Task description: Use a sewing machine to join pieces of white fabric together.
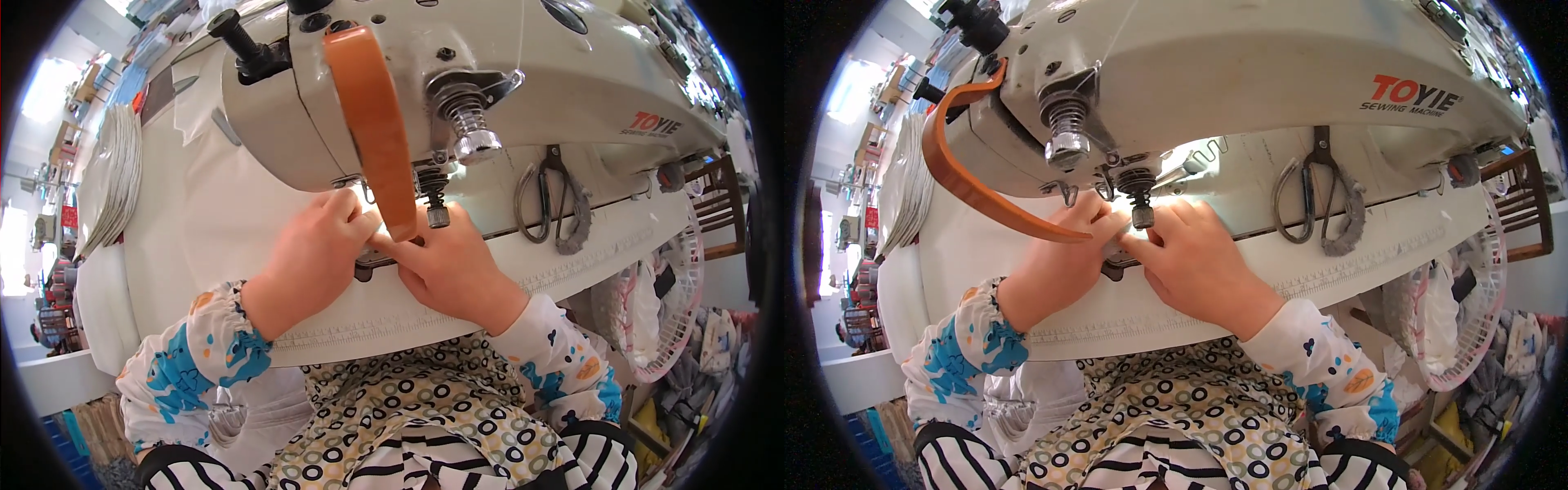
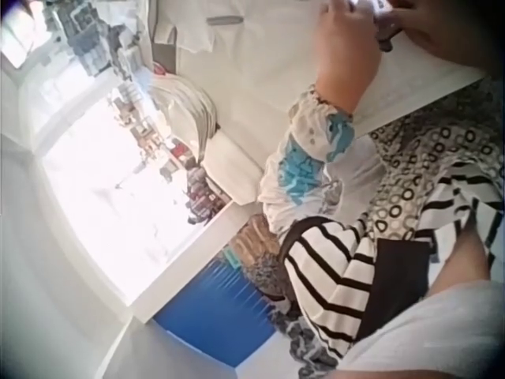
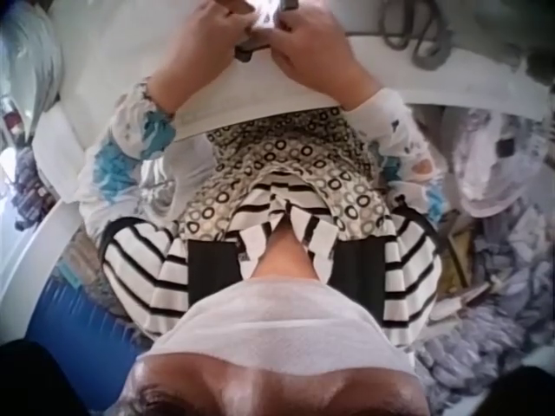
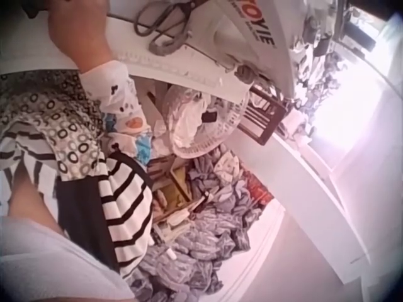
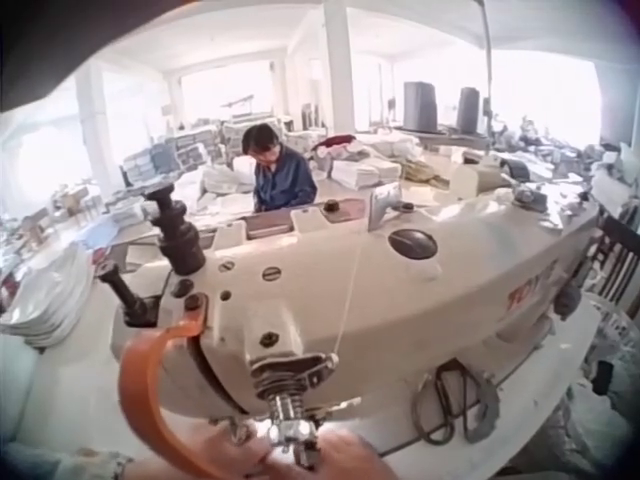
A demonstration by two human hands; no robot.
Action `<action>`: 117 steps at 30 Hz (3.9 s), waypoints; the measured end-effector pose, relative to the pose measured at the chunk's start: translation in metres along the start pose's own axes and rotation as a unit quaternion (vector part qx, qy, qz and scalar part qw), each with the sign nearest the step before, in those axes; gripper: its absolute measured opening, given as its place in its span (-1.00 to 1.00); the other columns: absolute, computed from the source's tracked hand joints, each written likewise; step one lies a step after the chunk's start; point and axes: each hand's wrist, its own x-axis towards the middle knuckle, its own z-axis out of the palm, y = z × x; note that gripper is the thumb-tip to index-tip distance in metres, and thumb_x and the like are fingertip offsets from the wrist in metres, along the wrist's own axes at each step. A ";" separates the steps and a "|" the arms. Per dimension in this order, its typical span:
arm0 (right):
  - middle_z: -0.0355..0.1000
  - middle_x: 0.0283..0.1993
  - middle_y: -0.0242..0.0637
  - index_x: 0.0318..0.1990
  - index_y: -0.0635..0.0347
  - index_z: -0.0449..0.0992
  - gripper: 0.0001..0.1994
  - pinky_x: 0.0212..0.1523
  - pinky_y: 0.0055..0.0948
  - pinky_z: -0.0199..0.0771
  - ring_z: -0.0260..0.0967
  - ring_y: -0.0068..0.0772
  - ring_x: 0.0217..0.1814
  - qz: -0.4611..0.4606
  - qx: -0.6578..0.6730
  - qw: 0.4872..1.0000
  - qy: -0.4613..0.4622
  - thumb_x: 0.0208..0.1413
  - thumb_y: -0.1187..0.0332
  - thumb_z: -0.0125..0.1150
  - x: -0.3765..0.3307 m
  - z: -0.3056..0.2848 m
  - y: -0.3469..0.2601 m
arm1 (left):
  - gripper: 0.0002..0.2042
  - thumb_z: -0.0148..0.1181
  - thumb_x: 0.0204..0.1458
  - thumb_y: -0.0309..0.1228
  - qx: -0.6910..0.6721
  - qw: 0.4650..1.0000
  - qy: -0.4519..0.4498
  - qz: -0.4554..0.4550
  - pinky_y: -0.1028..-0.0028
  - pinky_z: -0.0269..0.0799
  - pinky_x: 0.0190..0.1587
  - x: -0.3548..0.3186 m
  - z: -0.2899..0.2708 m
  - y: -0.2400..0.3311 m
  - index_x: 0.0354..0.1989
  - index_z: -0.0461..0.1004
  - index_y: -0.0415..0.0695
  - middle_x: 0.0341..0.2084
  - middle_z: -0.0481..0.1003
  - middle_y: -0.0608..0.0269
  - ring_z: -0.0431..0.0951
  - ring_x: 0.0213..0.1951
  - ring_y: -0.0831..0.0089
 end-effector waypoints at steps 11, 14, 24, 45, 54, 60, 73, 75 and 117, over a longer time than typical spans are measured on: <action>0.47 0.07 -0.13 -0.03 0.36 0.53 -0.65 0.29 -0.13 0.36 0.40 -0.10 0.18 -0.152 0.171 0.974 0.004 -0.01 0.46 0.18 -0.013 0.043 -0.071 | -0.50 0.08 -0.05 -0.67 0.036 0.992 -0.121 0.000 0.12 0.49 -0.12 -0.007 -0.031 -0.001 0.15 0.46 -0.13 -0.17 0.46 0.03 0.52 -0.09 0.00; 0.43 0.19 -0.08 0.07 0.40 0.50 -0.59 0.43 -0.17 0.24 0.32 -0.10 0.34 -0.168 0.112 0.979 -0.019 0.07 0.40 0.13 -0.006 0.061 -0.103 | -0.47 0.08 -0.04 -0.67 -0.034 0.987 -0.154 -0.041 0.10 0.49 -0.11 -0.003 -0.030 0.004 0.20 0.43 -0.13 -0.17 0.47 -0.02 0.54 -0.12 -0.03; 0.42 0.04 -0.33 0.10 0.27 0.52 -0.55 0.20 -0.27 0.41 0.37 -0.29 0.13 -0.148 0.052 0.987 -0.018 0.00 0.36 0.17 -0.029 0.074 -0.111 | -0.52 0.05 -0.02 -0.66 -0.037 0.994 -0.084 -0.063 0.09 0.47 -0.18 -0.007 -0.015 0.012 0.17 0.39 -0.30 -0.22 0.47 -0.12 0.54 -0.20 -0.11; 0.53 0.07 -0.39 -0.05 0.11 0.61 -0.63 0.02 -0.36 0.50 0.48 -0.43 0.04 -0.119 0.061 0.991 0.026 -0.11 0.40 0.25 -0.070 0.026 -0.084 | -0.63 0.04 0.12 -0.58 -0.119 0.988 -0.052 -0.085 0.11 0.47 -0.20 -0.007 -0.006 0.024 0.12 0.44 -0.36 -0.28 0.49 -0.18 0.54 -0.25 -0.12; 0.54 0.01 -0.34 -0.07 0.19 0.57 -0.65 0.02 -0.37 0.50 0.48 -0.43 -0.02 -0.113 0.054 0.990 0.057 -0.11 0.40 0.25 -0.076 0.016 -0.068 | -0.65 0.17 0.09 -0.57 -0.156 0.984 0.007 -0.087 0.20 0.40 -0.25 -0.004 -0.002 0.025 0.09 0.49 -0.33 -0.35 0.47 -0.09 0.49 -0.34 0.02; 0.58 0.05 -0.42 -0.08 0.08 0.62 -0.70 -0.01 -0.43 0.52 0.53 -0.49 -0.02 -0.101 0.029 0.993 0.047 -0.03 0.42 0.27 -0.076 0.005 -0.055 | -0.63 0.17 0.09 -0.57 -0.154 0.982 -0.009 -0.108 0.23 0.41 -0.26 -0.003 -0.004 0.035 0.12 0.49 -0.35 -0.34 0.48 -0.10 0.51 -0.35 0.04; 0.56 0.10 -0.34 -0.05 0.15 0.59 -0.69 0.14 -0.32 0.50 0.51 -0.36 0.12 -0.061 0.018 0.997 0.044 -0.01 0.42 0.27 -0.063 -0.002 -0.045 | -0.65 0.17 0.08 -0.57 -0.140 0.986 -0.009 -0.090 0.19 0.44 -0.29 0.001 -0.006 0.038 0.07 0.52 -0.36 -0.36 0.50 -0.12 0.54 -0.36 -0.02; 0.55 0.13 -0.31 -0.02 0.17 0.57 -0.68 0.20 -0.27 0.48 0.49 -0.32 0.16 -0.046 0.010 0.998 0.046 0.02 0.43 0.26 -0.062 -0.001 -0.045 | -0.67 0.17 0.08 -0.57 -0.131 0.987 -0.011 -0.092 0.19 0.44 -0.30 0.002 -0.006 0.039 0.05 0.54 -0.35 -0.37 0.49 -0.11 0.53 -0.37 0.00; 0.37 -0.13 -0.31 0.06 -0.01 0.62 -0.59 -0.01 -0.20 0.28 0.31 -0.20 -0.03 0.057 -0.004 0.997 0.054 0.03 0.55 0.21 -0.022 -0.008 -0.009 | -0.69 0.33 -0.15 -0.61 -0.027 0.983 0.123 0.136 0.29 0.52 -0.05 -0.017 0.015 -0.013 -0.15 0.65 -0.13 -0.16 0.61 0.24 0.64 -0.11 0.22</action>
